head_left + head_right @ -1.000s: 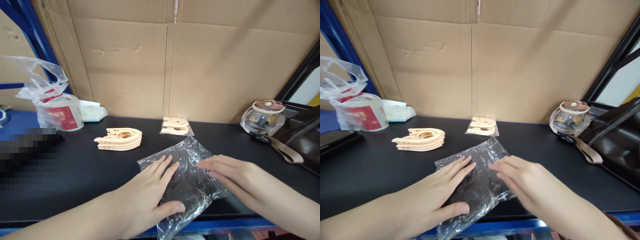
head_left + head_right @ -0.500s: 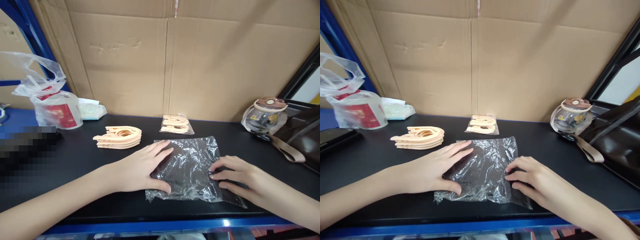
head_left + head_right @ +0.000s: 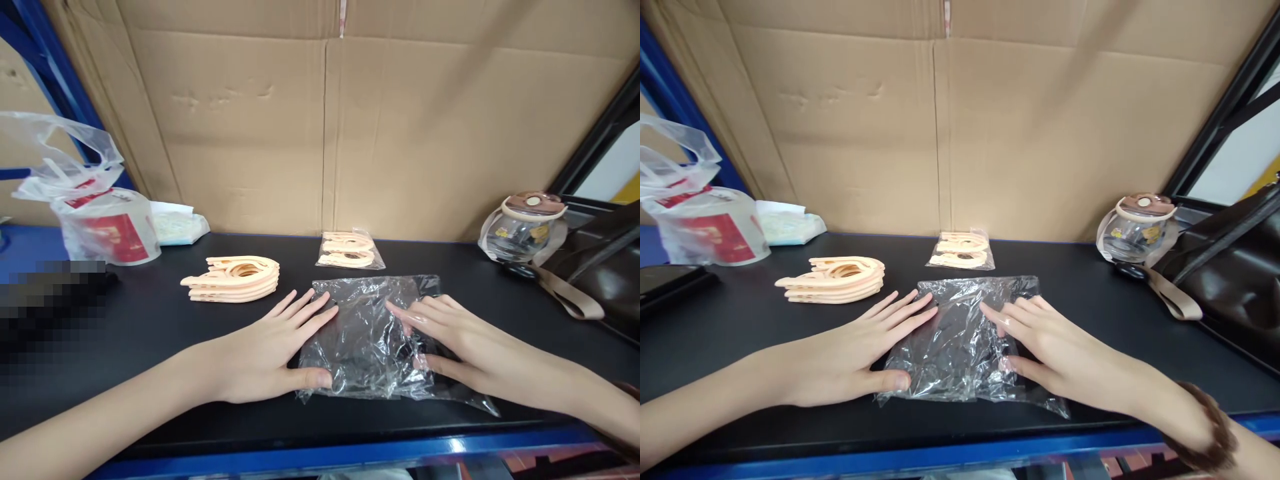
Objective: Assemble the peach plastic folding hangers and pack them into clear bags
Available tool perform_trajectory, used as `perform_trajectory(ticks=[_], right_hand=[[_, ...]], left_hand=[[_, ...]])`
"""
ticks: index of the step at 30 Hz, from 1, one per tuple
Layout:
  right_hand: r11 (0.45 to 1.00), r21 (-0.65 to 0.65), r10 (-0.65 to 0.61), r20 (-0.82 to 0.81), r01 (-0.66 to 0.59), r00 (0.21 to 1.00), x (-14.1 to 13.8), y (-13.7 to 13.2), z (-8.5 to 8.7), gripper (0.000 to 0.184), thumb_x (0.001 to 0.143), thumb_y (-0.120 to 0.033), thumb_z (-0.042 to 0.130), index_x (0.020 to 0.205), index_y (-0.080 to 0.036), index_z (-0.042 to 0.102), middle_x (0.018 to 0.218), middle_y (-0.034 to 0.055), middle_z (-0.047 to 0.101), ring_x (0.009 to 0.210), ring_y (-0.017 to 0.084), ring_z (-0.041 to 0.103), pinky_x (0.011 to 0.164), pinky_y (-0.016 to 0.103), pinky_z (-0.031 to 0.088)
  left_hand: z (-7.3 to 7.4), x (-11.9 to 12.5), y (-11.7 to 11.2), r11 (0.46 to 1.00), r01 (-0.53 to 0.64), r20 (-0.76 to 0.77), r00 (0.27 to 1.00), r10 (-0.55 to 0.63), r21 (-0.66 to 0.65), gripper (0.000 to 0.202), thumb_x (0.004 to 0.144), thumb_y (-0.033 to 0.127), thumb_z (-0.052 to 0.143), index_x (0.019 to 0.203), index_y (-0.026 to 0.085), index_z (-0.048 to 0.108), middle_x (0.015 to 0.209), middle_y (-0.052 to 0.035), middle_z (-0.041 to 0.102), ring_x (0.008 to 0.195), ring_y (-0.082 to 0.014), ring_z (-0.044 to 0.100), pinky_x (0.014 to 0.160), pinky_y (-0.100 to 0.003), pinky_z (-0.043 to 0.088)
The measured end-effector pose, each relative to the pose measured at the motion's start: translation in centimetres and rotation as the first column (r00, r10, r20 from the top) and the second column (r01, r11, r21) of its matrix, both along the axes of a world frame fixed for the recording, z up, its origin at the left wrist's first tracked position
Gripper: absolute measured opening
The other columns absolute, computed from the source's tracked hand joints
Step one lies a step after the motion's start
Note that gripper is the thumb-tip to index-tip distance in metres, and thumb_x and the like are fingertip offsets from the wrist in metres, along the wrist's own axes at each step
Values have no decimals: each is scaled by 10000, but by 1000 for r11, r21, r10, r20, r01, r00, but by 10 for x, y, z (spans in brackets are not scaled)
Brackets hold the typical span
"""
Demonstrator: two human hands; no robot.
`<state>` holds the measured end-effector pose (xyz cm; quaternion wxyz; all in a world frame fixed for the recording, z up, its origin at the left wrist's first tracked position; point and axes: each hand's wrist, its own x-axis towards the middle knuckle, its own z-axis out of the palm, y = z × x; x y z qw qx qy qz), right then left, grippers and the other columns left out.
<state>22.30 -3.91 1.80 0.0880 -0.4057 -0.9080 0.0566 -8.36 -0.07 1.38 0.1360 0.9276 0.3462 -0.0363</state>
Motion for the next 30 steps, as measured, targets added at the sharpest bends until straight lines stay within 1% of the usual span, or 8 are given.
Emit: perform_trajectory(ticks=[3,6,11,16,21,25,28,30], right_hand=[[995,14,102,-24,-102,994,-6,15,-2,532,904,-418,523,1405,-273,416,1318,86,521,1214,234,481,1006,448,424],[979,-45,199,-20,-200,980,-13,28,-2,522,933,-420,471,1421,-255,389,1491,81,358,1351,226,356,1093,448,344],[928,-69,361,-58,-365,931,-35,46,-3,425,991,-259,320,1400,-212,425,1534,42,288,1402,161,264,1151,370,262],[927,67,371,-23,-369,928,-63,48,-11,598,918,-447,482,1430,-155,384,1488,117,365,1390,222,297,1155,368,267],[933,85,353,-28,-350,935,-73,41,-19,730,882,-496,516,1460,-101,309,1533,154,229,1422,282,177,1160,440,235],[957,24,291,-47,-291,955,-67,40,-25,778,879,-491,525,1489,-121,217,1551,128,121,1429,286,81,1166,462,187],[965,8,263,-79,-263,962,-64,40,-27,787,883,-502,513,1506,-207,132,1560,77,43,1427,293,51,1160,498,173],[963,26,271,-102,-270,957,-64,41,-28,796,886,-501,511,1506,-263,73,1565,39,10,1427,296,37,1156,509,179]], left_hand=[[-1,7,1,1000,-1,28,1000,1,0,811,876,678,325,1505,250,43,1564,-54,-32,1431,-280,-59,1153,-503,41],[-4,11,0,1000,-14,68,998,14,10,848,875,677,330,1507,209,14,1558,-79,-66,1429,-285,-64,1155,-487,56],[-6,12,-3,999,-23,126,992,26,-24,962,842,701,375,1499,145,-56,1558,-114,-48,1436,-281,-5,1161,-449,99],[-7,13,-6,997,-49,161,985,58,-60,991,832,702,398,1497,125,-56,1555,-117,-59,1436,-282,-25,1163,-463,77],[-8,10,-2,980,-130,234,959,162,-148,921,858,668,393,1507,149,-5,1570,-78,-36,1441,-282,-8,1164,-472,85],[-9,6,4,946,-260,441,838,321,-194,697,931,574,332,1502,225,138,1577,-41,133,1436,-242,146,1164,-419,151],[-9,5,7,932,-294,564,742,363,-212,585,937,532,373,1452,276,263,1518,-23,311,1377,-221,304,1120,-382,272],[-10,6,7,934,-277,583,730,357,-225,572,929,513,416,1439,295,275,1503,-10,330,1358,-209,329,1105,-364,293]])
